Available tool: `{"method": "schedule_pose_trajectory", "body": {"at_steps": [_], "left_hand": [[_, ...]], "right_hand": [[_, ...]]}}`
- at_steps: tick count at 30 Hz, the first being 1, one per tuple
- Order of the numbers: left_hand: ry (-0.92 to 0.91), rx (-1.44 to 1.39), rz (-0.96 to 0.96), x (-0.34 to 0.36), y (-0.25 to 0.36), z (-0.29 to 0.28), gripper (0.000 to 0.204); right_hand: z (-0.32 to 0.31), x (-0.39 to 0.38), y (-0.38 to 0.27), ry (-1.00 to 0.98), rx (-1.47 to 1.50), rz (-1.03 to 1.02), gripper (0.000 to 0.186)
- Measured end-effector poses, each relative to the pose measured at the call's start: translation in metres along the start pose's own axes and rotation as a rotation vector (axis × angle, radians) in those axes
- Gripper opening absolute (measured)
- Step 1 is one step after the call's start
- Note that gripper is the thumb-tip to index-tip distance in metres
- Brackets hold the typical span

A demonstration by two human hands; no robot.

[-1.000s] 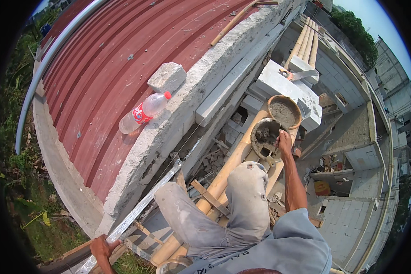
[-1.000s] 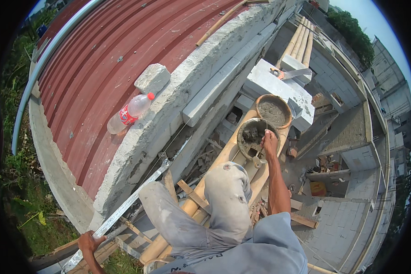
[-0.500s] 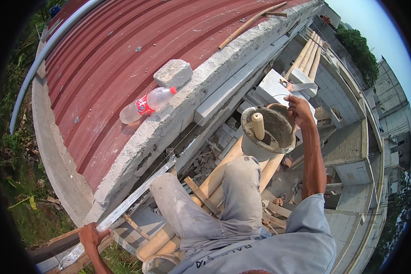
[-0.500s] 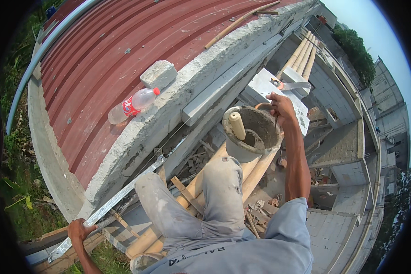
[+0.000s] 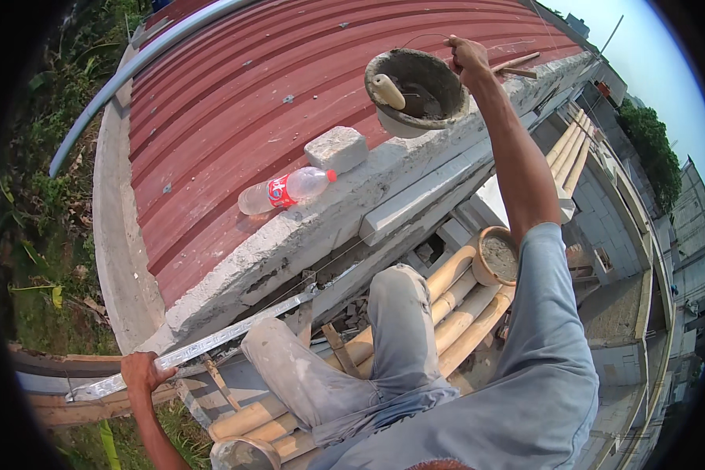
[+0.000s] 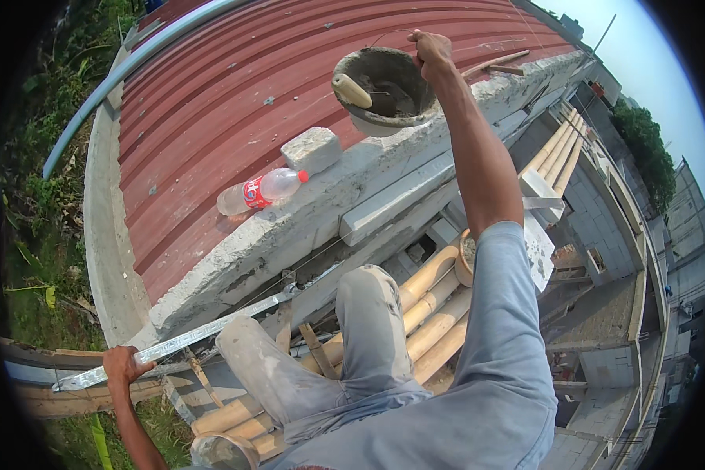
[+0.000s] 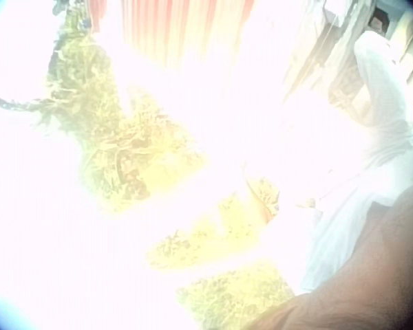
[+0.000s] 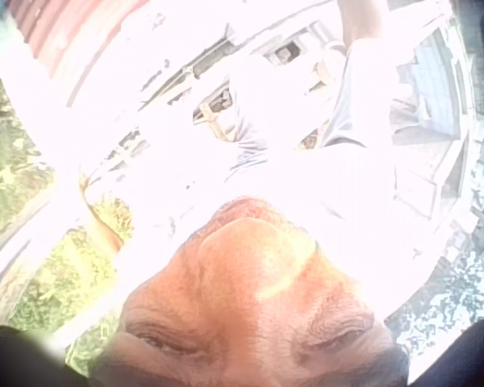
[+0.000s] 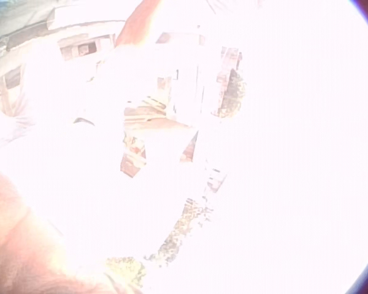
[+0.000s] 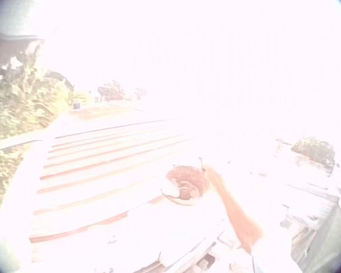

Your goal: Applying mortar and laying concrete blocks on an exterior wall ledge.

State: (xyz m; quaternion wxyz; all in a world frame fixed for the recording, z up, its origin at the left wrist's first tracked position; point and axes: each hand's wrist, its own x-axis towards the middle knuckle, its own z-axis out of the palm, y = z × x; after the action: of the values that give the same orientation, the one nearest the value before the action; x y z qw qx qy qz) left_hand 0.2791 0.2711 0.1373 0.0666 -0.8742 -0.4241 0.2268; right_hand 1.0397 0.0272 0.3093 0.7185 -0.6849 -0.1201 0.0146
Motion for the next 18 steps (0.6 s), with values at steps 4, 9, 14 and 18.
{"method": "schedule_pose_trajectory", "body": {"at_steps": [4,9,14,18], "left_hand": [[-0.030,0.043,0.011,0.006,-0.004,0.018,0.064],[-0.158,0.140,-0.024,0.006,0.005,0.005,0.065],[-0.067,0.118,-0.027,0.009,-0.007,0.016,0.060],[-0.098,0.090,-0.027,0.003,-0.002,0.003,0.057]], "right_hand": [[0.043,0.036,0.079,0.059,0.074,-0.125,0.027],[0.080,0.066,0.132,0.246,0.141,-0.097,0.027],[0.112,0.098,0.162,0.178,0.168,0.132,0.030],[0.115,0.099,0.166,0.066,0.118,0.108,0.020]]}}
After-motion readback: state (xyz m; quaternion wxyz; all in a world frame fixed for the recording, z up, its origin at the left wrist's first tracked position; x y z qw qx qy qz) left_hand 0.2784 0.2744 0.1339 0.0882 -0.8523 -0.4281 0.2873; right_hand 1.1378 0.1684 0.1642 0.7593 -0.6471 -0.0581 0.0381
